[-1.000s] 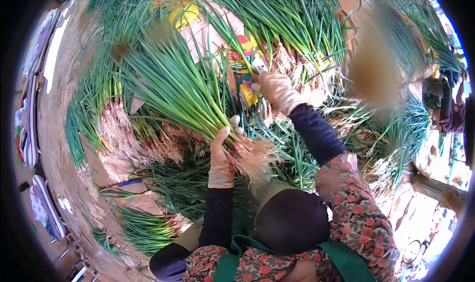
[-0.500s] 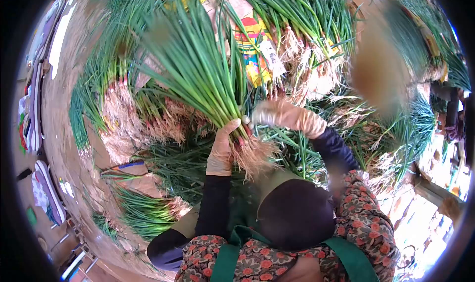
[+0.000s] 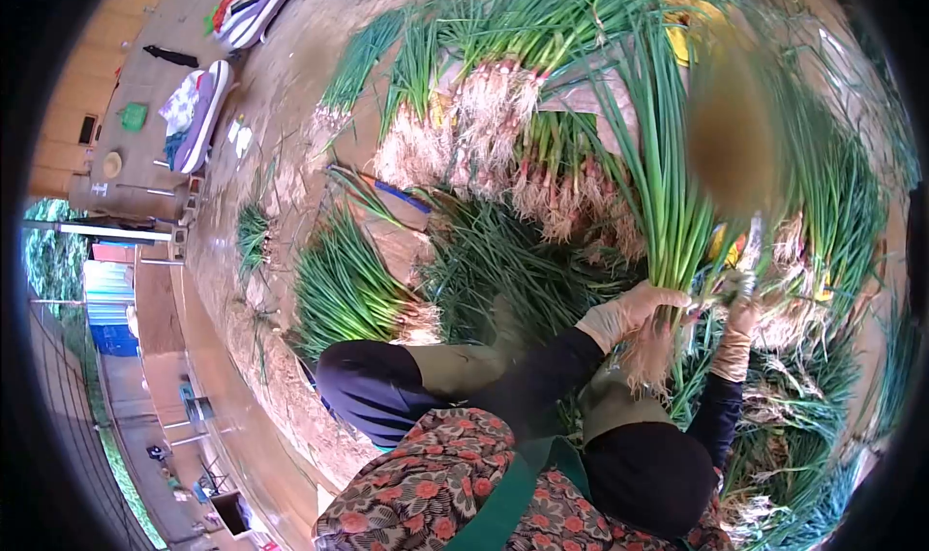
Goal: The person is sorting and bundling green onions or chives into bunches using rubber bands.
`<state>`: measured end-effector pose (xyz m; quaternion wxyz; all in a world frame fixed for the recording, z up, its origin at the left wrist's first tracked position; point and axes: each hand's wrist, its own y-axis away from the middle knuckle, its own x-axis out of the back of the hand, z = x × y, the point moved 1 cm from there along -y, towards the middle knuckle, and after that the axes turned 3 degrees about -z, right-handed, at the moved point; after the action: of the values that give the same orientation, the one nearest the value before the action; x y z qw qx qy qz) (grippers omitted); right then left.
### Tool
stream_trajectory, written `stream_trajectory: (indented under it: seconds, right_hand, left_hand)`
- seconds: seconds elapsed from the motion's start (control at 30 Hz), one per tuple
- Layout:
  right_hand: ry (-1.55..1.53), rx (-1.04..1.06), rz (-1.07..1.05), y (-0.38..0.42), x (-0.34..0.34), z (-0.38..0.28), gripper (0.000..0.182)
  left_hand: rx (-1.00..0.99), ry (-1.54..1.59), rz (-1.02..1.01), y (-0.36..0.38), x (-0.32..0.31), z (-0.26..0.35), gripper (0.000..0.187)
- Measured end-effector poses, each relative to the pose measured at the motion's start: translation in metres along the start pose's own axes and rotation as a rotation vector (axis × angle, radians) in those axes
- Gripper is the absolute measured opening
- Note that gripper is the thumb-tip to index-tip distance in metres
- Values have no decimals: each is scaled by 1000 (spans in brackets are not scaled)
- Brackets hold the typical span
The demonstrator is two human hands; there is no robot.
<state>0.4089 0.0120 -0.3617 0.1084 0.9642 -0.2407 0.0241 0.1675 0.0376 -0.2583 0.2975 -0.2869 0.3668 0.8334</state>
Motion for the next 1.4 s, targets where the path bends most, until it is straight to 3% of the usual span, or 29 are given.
stream_trajectory:
  seconds: [0.07, 0.13, 0.23, 0.27, 0.33, 0.37, 0.4, 0.47, 0.5, 0.53, 0.57, 0.6, 0.63, 0.67, 0.73, 0.8, 0.9, 1.0, 1.03, 1.13, 1.17, 1.2, 1.3, 1.4]
  right_hand:
    - [-147, -1, -51, -8, 2, -11, 29]
    - [26, 30, -227, 6, -7, -32, 31]
    - [-39, -32, -369, 21, -46, -43, 25]
    - [191, 200, -331, 18, -49, -38, 22]
    - [152, 51, -390, 12, -43, -48, 22]
    - [-86, -13, -437, 5, -32, -60, 24]
    - [-226, -152, -345, 3, -21, -77, 27]
    - [-136, -284, -146, -1, 2, -83, 33]
    - [-203, -294, -219, 0, 9, -84, 37]
    - [-345, -197, -397, -27, 37, -25, 38]
    - [-350, -194, -407, -25, 51, -19, 38]
    - [-297, -192, -346, -16, 49, -32, 38]
    - [-236, -186, -274, -2, 49, -47, 39]
    - [-184, -183, -218, 5, 54, -58, 39]
    - [-95, -161, -162, 20, 58, -69, 40]
    - [-8, -88, -187, 14, 42, -75, 40]
    - [105, 6, -200, 11, 13, -79, 41]
    - [361, 68, -178, 2, 2, -69, 43]
    - [586, -35, -183, -4, -4, -67, 49]
    - [739, -29, -291, 1, -21, -76, 47]
    - [661, -39, -322, 3, -28, -69, 46]
    - [215, -263, -485, 8, -36, -59, 46]
    - [456, -111, -527, 23, -49, -65, 43]
    - [621, -69, -362, 38, -55, -73, 36]
  left_hand:
    - [30, 45, 8, -14, 14, -16, 33]
    - [64, 109, -6, -16, 17, -21, 32]
    - [34, 109, 47, -17, 12, -20, 32]
    - [20, 116, 76, -14, 11, -21, 32]
    - [85, 120, 53, -5, 19, -15, 31]
    - [111, 108, 43, 1, 24, -10, 30]
    - [132, 93, 34, 3, 29, -7, 30]
    - [18, 277, 49, -2, 31, -18, 35]
    - [32, 224, 8, -1, 39, -18, 36]
    - [55, 176, -42, 1, 41, -17, 37]
    - [86, 133, 2, 17, 14, 8, 28]
    - [123, 163, -72, 8, 27, -6, 23]
    - [-16, 314, -45, 15, 20, -16, 21]
    - [16, 357, 21, 38, -11, 11, 46]
    - [50, 558, -159, 47, -20, 12, 55]
    - [-46, 465, -152, 31, -9, 5, 49]
    - [83, 367, -27, 6, 4, -2, 25]
    - [134, 327, 53, -4, 1, -13, 25]
    - [105, 339, 18, -9, -2, -15, 26]
    - [84, 244, 117, -19, 2, -30, 27]
    - [98, 194, 112, -22, 11, -35, 27]
    - [113, 144, 107, -25, 19, -41, 28]
    - [148, 103, 99, -23, 15, -42, 27]
    - [64, 170, 166, -19, -2, -39, 25]
